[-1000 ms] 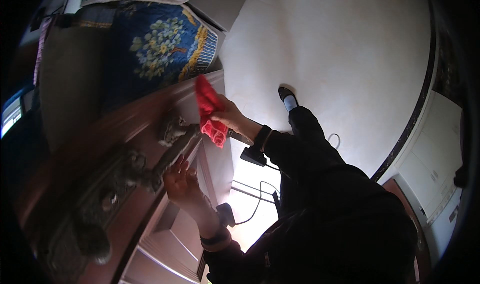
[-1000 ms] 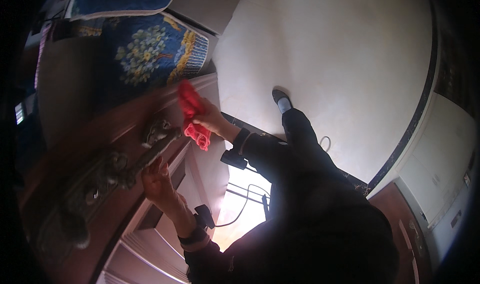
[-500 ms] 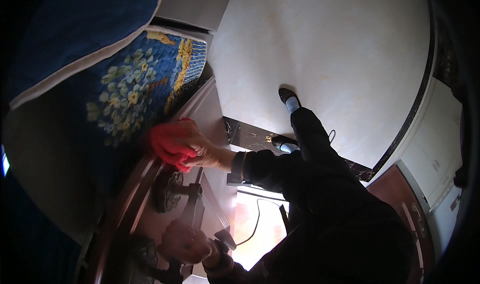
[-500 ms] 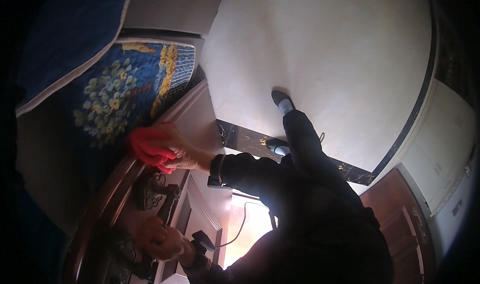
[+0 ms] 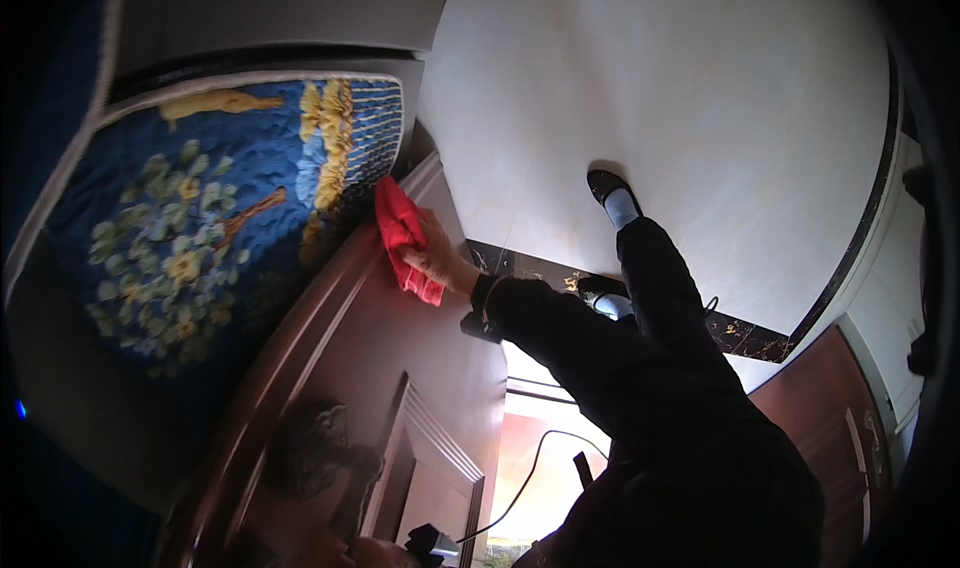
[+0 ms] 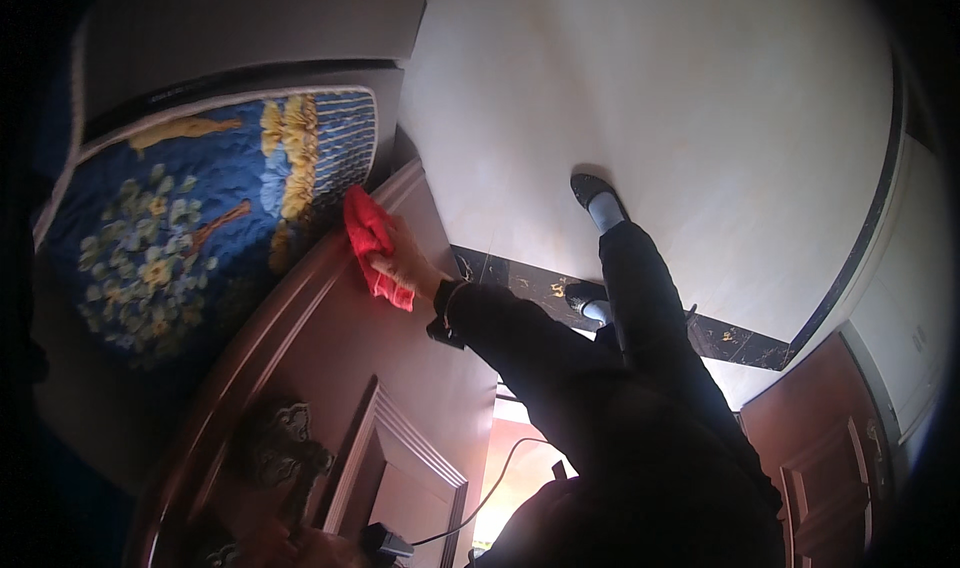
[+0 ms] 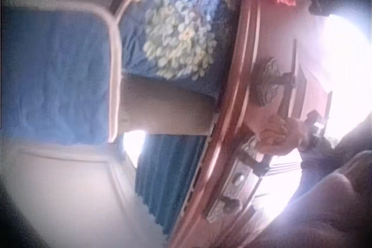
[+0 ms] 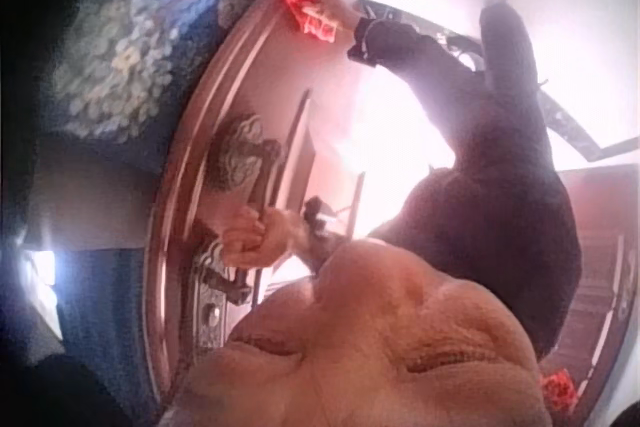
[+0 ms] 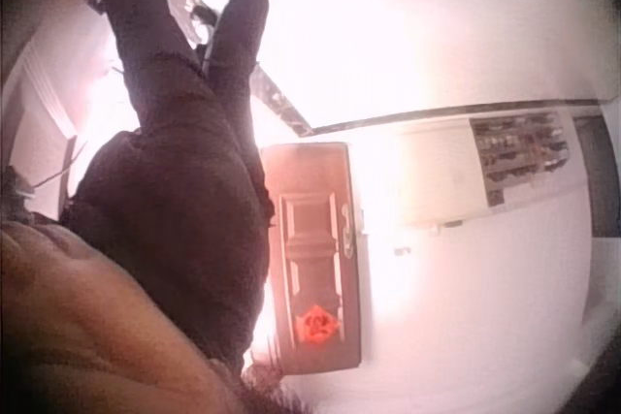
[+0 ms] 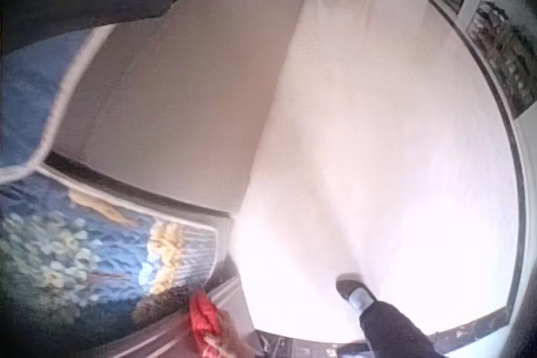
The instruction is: The person wipes the interior surface of a wooden door with a red cloth. They repeatedly open and close the door to reach different areas, including the door handle and surrounding panels, and continue wiping until the end of the clip.
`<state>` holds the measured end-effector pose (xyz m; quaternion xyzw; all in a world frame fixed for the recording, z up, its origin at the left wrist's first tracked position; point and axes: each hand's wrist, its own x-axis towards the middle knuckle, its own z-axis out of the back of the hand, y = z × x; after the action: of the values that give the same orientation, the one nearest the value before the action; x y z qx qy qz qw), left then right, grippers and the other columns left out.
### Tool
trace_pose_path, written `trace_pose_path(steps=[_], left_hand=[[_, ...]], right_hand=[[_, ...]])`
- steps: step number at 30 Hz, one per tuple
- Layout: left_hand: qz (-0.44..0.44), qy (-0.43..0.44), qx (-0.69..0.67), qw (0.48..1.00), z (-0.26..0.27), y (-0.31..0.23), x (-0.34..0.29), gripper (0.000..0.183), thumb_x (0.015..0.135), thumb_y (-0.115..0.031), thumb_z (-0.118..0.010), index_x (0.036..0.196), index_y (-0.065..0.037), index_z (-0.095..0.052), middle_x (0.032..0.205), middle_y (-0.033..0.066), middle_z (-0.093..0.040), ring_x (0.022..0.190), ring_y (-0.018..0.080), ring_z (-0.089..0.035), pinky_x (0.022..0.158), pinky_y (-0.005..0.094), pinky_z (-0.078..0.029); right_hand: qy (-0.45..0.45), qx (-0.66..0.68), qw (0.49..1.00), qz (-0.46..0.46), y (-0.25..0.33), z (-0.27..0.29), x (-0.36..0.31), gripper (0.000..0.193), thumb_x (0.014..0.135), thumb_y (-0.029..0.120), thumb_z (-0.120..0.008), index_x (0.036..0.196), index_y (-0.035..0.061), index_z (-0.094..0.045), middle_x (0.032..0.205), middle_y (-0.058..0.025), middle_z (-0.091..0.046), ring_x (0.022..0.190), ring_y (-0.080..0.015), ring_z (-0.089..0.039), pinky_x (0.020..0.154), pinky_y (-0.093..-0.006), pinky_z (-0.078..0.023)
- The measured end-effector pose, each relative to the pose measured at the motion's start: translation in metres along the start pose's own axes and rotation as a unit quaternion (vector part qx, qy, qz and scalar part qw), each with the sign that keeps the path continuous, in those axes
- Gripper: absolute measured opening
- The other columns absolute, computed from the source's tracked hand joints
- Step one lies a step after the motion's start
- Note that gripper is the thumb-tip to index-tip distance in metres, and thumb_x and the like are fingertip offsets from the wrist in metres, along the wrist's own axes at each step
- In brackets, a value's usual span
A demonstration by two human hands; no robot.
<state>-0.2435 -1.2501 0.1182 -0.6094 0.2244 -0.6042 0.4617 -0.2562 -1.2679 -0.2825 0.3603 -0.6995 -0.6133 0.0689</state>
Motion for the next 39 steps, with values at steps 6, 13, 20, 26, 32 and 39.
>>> trace_pose_path(steps=[6,13,20,26,32,39], left_hand=[[0.005,0.166,-0.07,0.984,0.028,-0.003,0.018,0.036,0.104,-0.033,-0.033,0.073,-0.016,-0.039,0.053,-0.0046,-0.029,0.044,0.0096,-0.029,0.045,0.0286,-0.031],[0.085,0.19,-0.168,0.964,0.058,-0.019,0.045,0.046,0.105,-0.041,-0.027,0.08,-0.008,-0.048,0.058,0.0006,-0.041,0.049,0.0134,-0.04,0.052,0.0296,-0.043],[0.051,0.26,-0.081,0.961,0.03,0.001,0.037,0.038,0.103,-0.035,-0.03,0.082,-0.008,-0.047,0.061,0.0019,-0.044,0.052,0.0138,-0.044,0.054,0.0298,-0.045],[0.04,0.257,-0.045,0.965,0.012,0.017,0.029,0.035,0.102,-0.031,-0.033,0.079,-0.008,-0.046,0.06,0.002,-0.044,0.051,0.0135,-0.044,0.053,0.0295,-0.044],[0.03,0.254,-0.031,0.966,0.007,0.023,0.023,0.032,0.1,-0.027,-0.036,0.076,-0.008,-0.046,0.059,0.0021,-0.045,0.051,0.0132,-0.043,0.053,0.0292,-0.044],[0.014,0.255,-0.022,0.967,0.006,0.022,0.015,0.03,0.098,-0.022,-0.04,0.072,-0.009,-0.045,0.058,0.0022,-0.045,0.05,0.0129,-0.043,0.052,0.0288,-0.043]], right_hand=[[0.008,0.0,0.99,-0.14,-0.068,0.02,0.037,0.051,0.081,0.023,-0.065,0.126,0.0036,-0.054,0.13,-0.0205,-0.045,0.119,-0.0364,-0.046,0.1,-0.0403,-0.039],[-0.002,0.017,0.979,-0.202,-0.142,0.036,0.076,0.045,0.077,0.026,-0.063,0.117,0.0044,-0.061,0.1,-0.0224,-0.065,0.095,-0.0367,-0.063,0.085,-0.0426,-0.049],[-0.02,0.087,0.944,-0.318,-0.203,0.048,0.116,0.041,0.08,0.033,-0.06,0.11,0.0053,-0.066,0.096,-0.0174,-0.069,0.089,-0.0306,-0.067,0.08,-0.0402,-0.052],[-0.029,0.245,0.84,-0.484,-0.194,0.066,0.131,0.029,0.085,0.018,-0.064,0.108,0.0012,-0.062,0.093,-0.0107,-0.066,0.078,-0.0234,-0.066,0.068,-0.0386,-0.055],[0.028,0.358,0.823,-0.44,-0.164,0.078,0.121,0.031,0.085,0.012,-0.065,0.113,0.0015,-0.057,0.097,-0.0096,-0.066,0.082,-0.0224,-0.066,0.075,-0.039,-0.057],[0.076,0.41,0.815,-0.403,-0.111,0.071,0.085,0.028,0.086,0.006,-0.063,0.113,0.0009,-0.059,0.096,-0.0109,-0.067,0.084,-0.0236,-0.067,0.078,-0.038,-0.056]])
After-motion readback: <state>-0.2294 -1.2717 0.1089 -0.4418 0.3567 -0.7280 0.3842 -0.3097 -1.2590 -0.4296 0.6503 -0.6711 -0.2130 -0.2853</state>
